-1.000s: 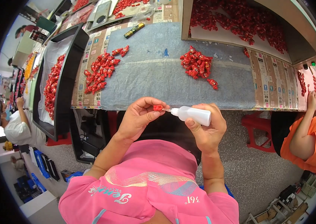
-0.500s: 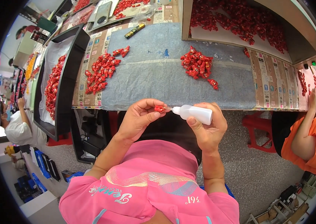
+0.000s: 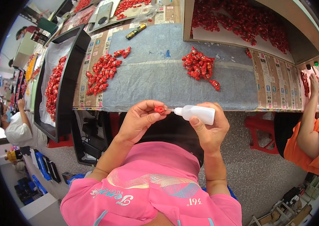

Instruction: The person assembles small toy pieces by applying glue onto them with a squeeze bottle, pressing parts together by hand, and placing the assembled components onto the table.

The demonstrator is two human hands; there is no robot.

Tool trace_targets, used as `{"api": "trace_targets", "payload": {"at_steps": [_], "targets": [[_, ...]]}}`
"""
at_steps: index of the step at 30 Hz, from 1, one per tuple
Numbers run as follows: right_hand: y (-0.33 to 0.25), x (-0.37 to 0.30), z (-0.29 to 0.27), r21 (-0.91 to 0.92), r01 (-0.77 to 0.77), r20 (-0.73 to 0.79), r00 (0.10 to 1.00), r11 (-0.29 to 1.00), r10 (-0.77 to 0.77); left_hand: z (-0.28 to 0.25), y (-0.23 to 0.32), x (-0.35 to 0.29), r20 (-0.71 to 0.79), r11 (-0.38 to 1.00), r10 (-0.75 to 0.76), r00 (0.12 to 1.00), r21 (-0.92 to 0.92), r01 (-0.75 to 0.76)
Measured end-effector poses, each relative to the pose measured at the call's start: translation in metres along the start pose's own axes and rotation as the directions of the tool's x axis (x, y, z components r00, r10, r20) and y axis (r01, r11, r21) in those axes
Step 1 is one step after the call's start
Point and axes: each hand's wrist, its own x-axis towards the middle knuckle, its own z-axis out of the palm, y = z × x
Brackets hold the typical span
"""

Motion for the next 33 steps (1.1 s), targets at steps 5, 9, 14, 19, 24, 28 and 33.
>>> {"api": "trace_targets", "payload": {"at_steps": [5, 9, 14, 19, 24, 28, 33], "targets": [[0.006, 0.015, 0.012, 0.005, -0.116, -0.004, 0.993, 0.993, 0.116, -0.007, 0.003, -0.003, -0.010, 1.000, -0.015, 1.000, -0.025, 0.014], [0.018, 0.040, 0.038, -0.048, -0.107, 0.108, 0.988, 0.993, 0.112, -0.014, 0.008, -0.012, -0.068, 0.999, 0.041, 0.997, -0.022, -0.042], [0.032, 0.058, 0.058, -0.303, 0.052, 0.223, 0.975, 0.951, 0.018, -0.019, 0.008, -0.017, -0.067, 0.992, 0.083, 0.994, -0.085, -0.089], [0.036, 0.064, 0.062, -0.317, 0.042, 0.264, 0.964, 0.947, 0.046, -0.014, 0.007, -0.018, -0.065, 0.990, 0.053, 0.996, -0.128, -0.061], [0.015, 0.070, 0.045, -0.366, 0.229, 0.249, 0.958, 0.902, -0.143, -0.012, 0.007, -0.016, -0.010, 0.987, 0.064, 0.998, -0.148, -0.065], [0.008, 0.122, 0.007, -0.552, 0.363, 0.205, 0.932, 0.751, -0.299, -0.010, 0.007, -0.016, -0.008, 0.988, 0.048, 0.999, -0.149, -0.049], [0.042, 0.213, -0.022, -0.768, 0.419, 0.282, 0.900, 0.484, -0.332, -0.006, 0.004, -0.015, 0.022, 0.989, 0.034, 0.999, -0.142, -0.031]]}}
